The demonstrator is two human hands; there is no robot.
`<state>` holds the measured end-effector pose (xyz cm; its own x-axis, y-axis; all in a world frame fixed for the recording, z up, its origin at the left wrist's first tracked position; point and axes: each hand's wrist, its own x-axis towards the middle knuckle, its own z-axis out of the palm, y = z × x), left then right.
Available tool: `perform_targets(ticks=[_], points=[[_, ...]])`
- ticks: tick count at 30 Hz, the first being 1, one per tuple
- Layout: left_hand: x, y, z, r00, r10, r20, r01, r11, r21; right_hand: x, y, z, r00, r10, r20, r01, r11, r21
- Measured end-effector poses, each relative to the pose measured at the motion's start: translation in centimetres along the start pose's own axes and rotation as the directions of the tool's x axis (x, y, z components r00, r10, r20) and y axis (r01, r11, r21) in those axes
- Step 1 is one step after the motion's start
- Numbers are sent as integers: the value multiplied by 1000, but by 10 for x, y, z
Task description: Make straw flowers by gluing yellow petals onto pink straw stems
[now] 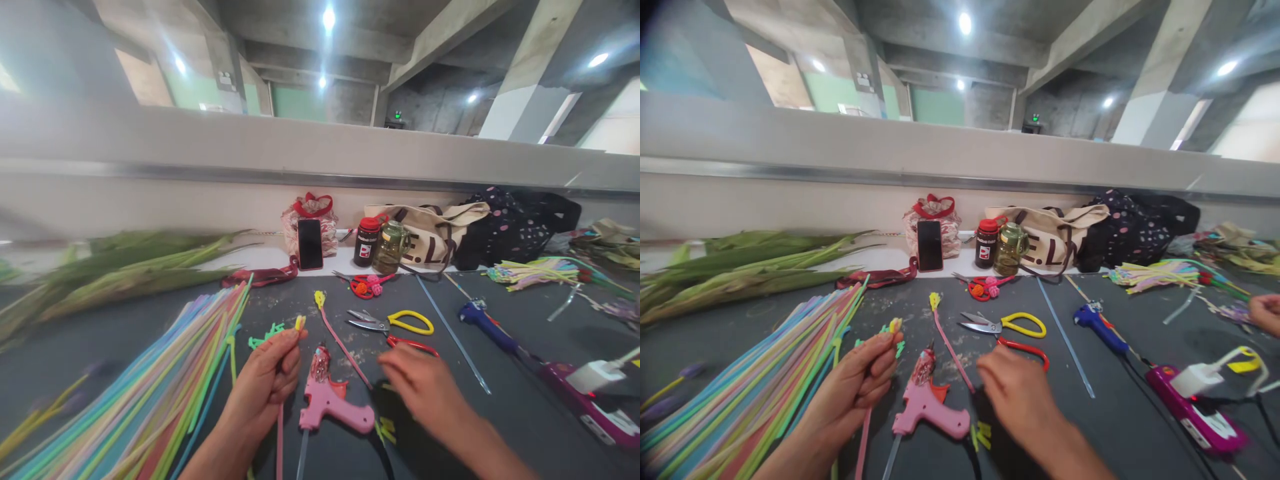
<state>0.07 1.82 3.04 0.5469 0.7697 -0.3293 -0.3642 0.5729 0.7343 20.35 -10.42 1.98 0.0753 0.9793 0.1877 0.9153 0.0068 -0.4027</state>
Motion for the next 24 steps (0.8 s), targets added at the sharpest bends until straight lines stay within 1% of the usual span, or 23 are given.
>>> perform_targets(ticks=[2, 4, 5, 7, 11, 14, 19, 24], points=[[-1, -1, 1, 1000, -3, 8, 3, 1000, 4, -6, 36, -13, 998, 60, -7, -60, 997, -42], [-1, -2, 2, 1000, -5, 12, 5, 1000, 8, -12, 66, -21, 995, 95, -2, -95, 991, -94], [-1, -3, 2, 1000, -7, 12, 6, 1000, 12, -14, 78, -23, 995, 100, 3, -99, 988, -116], [-1, -5, 2, 1000, -8, 10, 8, 1000, 23, -19, 90, -25, 995, 96, 22, -92, 985, -144], [1, -7, 2, 1000, -10, 9, 9, 999, 47, -23, 91, -27, 996, 47, 77, -34, 986, -164], [2, -10, 2, 1000, -15, 15, 14, 998, 61, -23, 92, -27, 996, 30, 82, -13, 981, -193], [1, -11, 3, 1000, -23, 18, 21, 997, 76, -20, 100, -27, 998, 54, 35, -44, 968, -247], [0, -9, 4, 1000, -17, 13, 16, 998, 66, -26, 93, -25, 992, 120, -29, -123, 958, -258]])
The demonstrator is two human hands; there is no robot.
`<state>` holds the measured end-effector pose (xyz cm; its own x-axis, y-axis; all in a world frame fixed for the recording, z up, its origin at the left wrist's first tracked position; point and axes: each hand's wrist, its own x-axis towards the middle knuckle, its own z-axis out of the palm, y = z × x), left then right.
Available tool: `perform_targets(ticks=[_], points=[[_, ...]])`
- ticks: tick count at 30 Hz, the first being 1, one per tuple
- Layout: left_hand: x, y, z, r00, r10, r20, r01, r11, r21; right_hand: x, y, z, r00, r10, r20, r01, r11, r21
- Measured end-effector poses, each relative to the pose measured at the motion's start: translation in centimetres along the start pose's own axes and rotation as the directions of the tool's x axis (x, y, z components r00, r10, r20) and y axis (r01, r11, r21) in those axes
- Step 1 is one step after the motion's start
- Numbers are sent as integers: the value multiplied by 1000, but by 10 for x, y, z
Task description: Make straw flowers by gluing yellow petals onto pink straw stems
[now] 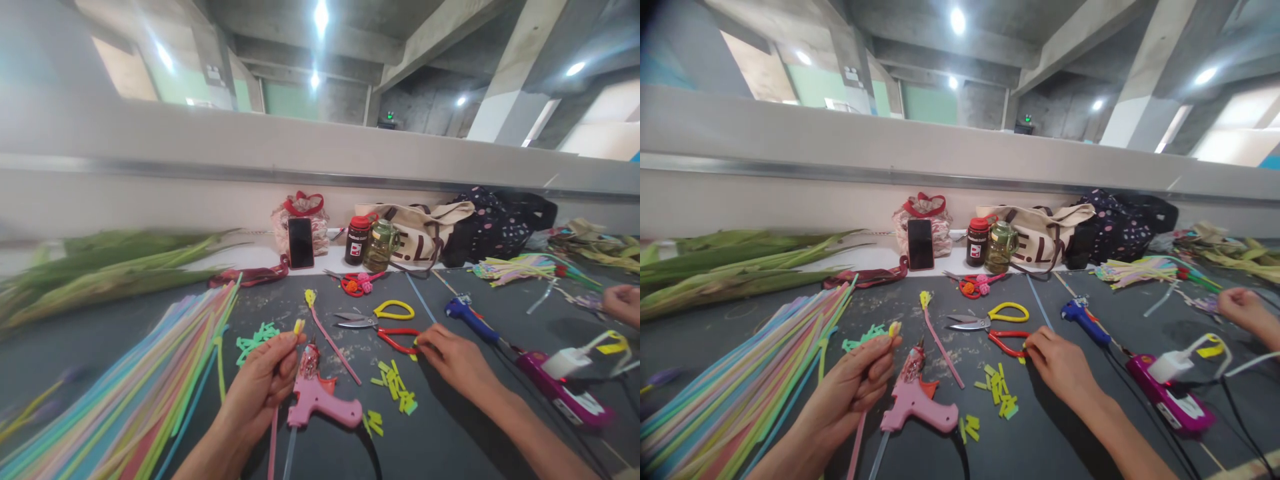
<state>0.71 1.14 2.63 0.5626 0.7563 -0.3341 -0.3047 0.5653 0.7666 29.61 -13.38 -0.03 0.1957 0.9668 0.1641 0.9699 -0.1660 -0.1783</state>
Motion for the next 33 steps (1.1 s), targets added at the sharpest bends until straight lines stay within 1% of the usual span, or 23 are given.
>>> perform_targets(ticks=[4, 7, 9, 12, 13, 15, 18, 22, 25, 27, 29, 31, 33], points=[[-1, 0, 2, 1000, -4, -1, 4, 1000, 11, -8, -12, 13, 997, 71, -7, -71, 997, 12], [-1, -2, 2, 1000, 1, -4, -1, 1000, 24, -9, -17, 22, 991, 134, -29, -132, 989, 64], [0, -2, 1, 1000, 7, 0, -7, 1000, 27, -7, -19, 22, 986, 167, -23, -161, 976, 148], [1, -2, -1, 1000, 6, 5, -6, 1000, 22, -6, -17, 12, 979, 203, 31, -201, 917, 344], [1, -3, -1, 1000, 4, 7, -4, 1000, 18, -7, -16, 7, 974, 218, 63, -224, 878, 423], [1, -3, -1, 1000, 0, 12, 0, 1000, 14, -10, -13, -1, 956, 259, 135, -288, 763, 578], [0, -3, -1, 1000, -14, 25, 13, 1000, 22, -14, -10, -6, 922, 297, 247, -375, 528, 762], [-1, -4, 0, 1000, -11, 27, 11, 1000, 27, -12, -15, -4, 897, 290, 333, -401, 216, 891], [-1, -5, 2, 999, -21, 47, 20, 1000, 22, -6, -25, -3, 902, 255, 349, -371, 44, 927], [-1, -6, 3, 996, -38, 76, 37, 999, 9, -1, -34, -5, 912, 215, 351, -353, -26, 935], [-1, -8, 4, 994, -47, 103, 48, 999, -11, 6, -47, -7, 920, 168, 355, -349, -67, 935], [-2, -10, 4, 991, -47, 128, 52, 998, -31, 13, -62, -9, 924, 117, 363, -355, -83, 931], [-3, -12, 3, 984, -57, 167, 65, 997, -48, 21, -80, -11, 922, 79, 380, -375, -65, 925]])
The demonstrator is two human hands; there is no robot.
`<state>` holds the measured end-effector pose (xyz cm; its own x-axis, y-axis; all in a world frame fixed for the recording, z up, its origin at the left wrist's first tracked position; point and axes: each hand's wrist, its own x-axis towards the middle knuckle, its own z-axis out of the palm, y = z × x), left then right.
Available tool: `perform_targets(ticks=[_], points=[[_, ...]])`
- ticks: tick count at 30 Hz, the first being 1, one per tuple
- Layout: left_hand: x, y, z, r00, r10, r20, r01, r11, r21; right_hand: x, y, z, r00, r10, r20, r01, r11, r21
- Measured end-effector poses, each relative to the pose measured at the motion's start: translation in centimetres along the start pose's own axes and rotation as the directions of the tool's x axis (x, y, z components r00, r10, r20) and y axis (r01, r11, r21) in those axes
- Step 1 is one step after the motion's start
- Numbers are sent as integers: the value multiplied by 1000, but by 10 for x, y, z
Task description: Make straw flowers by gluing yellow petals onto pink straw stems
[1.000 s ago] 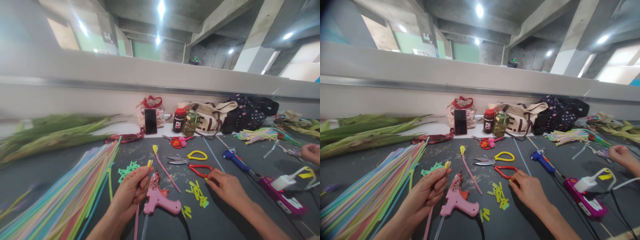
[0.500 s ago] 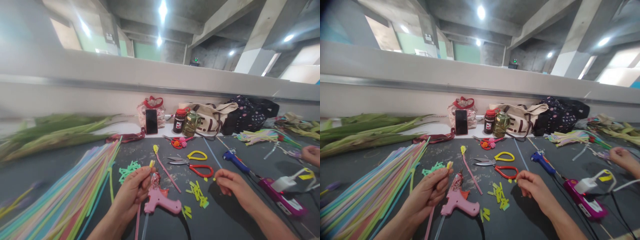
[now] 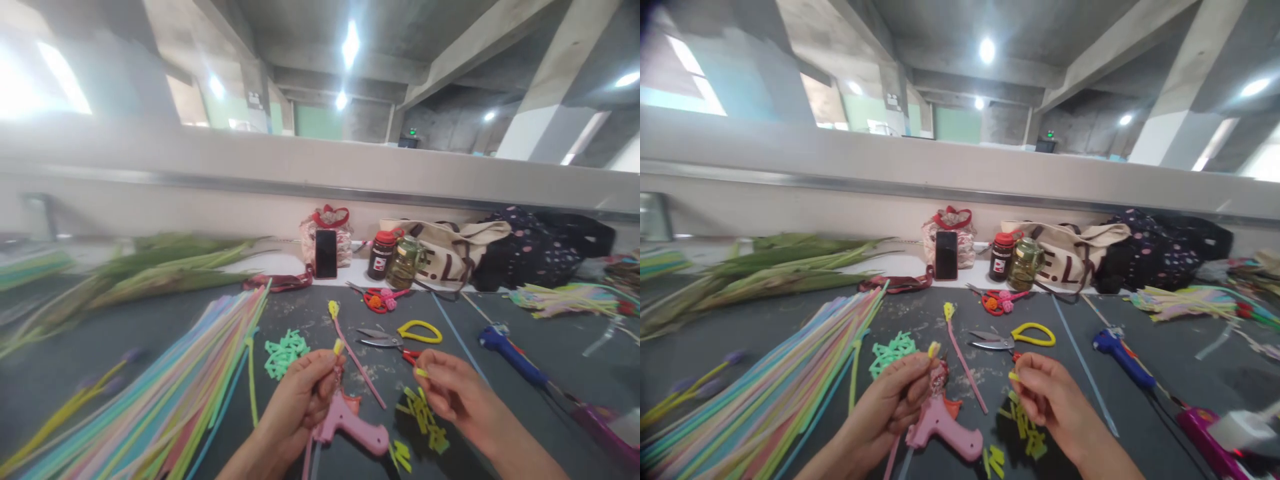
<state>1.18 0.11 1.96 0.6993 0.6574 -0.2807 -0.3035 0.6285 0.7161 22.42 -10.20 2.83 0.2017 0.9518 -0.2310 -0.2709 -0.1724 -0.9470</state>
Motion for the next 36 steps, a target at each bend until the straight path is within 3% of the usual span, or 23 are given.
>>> perform_targets(ticks=[3, 5, 9, 12, 14, 24, 36], points=[[-2, -1, 0, 999, -19, 27, 19, 999, -26, 7, -11, 30, 999, -15, 46, 23, 982, -186], [-3, 1, 0, 999, -31, 44, 33, 999, -39, 10, -22, 48, 987, -96, 127, 139, 911, -389], [-5, 6, 1, 999, -12, 36, 14, 999, -33, 16, -49, 73, 923, -151, 355, 369, 610, -701], [-4, 9, 0, 1000, -4, 22, 5, 999, -34, 22, -60, 82, 876, -213, 433, 482, 359, -799], [-3, 9, 0, 1000, -12, 7, 12, 999, -31, 27, -60, 84, 857, -232, 459, 511, 277, -814], [-2, 5, 2, 999, -37, -2, 37, 999, -31, 39, -40, 79, 800, -326, 504, 586, 238, -775], [1, 4, 0, 999, -31, -15, 31, 1000, 4, 46, -32, 74, 715, -429, 551, 635, 71, -769]])
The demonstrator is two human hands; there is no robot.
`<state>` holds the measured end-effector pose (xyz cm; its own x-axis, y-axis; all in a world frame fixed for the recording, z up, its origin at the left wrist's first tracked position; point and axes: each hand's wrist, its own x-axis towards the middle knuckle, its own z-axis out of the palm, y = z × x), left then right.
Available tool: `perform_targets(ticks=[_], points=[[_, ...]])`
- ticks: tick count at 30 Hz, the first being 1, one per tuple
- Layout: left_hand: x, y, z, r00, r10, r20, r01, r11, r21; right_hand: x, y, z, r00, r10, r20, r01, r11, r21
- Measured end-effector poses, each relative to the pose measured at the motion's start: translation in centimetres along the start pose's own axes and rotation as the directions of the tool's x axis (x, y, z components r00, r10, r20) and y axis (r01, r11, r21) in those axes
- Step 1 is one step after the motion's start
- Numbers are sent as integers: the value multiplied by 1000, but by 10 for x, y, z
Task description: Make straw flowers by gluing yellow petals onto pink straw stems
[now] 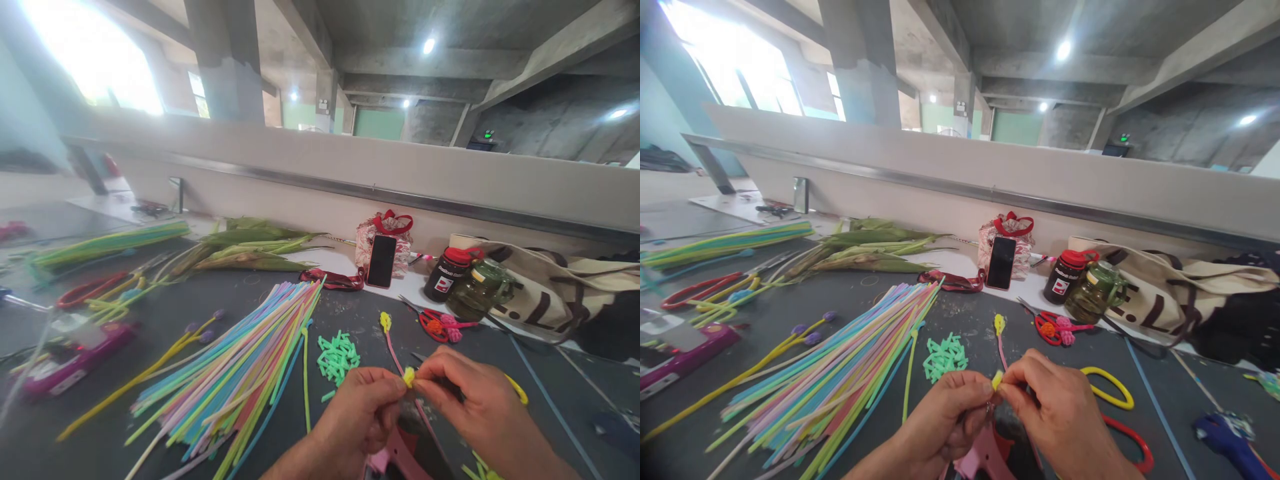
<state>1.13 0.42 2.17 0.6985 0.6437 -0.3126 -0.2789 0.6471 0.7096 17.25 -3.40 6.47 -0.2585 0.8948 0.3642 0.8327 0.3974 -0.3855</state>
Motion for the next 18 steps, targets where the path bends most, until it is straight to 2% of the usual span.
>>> perform_targets(ticks=[6, 14, 18], points=[[2, -2, -3, 1000, -17, 21, 17, 1000, 0, 1, 1, 6, 994, 15, -110, -14, 1000, 14], [1, 1, -3, 999, -22, 40, 22, 1000, -7, -1, 0, 6, 996, 13, -93, -7, 998, 68], [1, 3, -3, 997, -35, 71, 36, 999, -16, 0, 0, 5, 995, -36, -98, 43, 996, 72]])
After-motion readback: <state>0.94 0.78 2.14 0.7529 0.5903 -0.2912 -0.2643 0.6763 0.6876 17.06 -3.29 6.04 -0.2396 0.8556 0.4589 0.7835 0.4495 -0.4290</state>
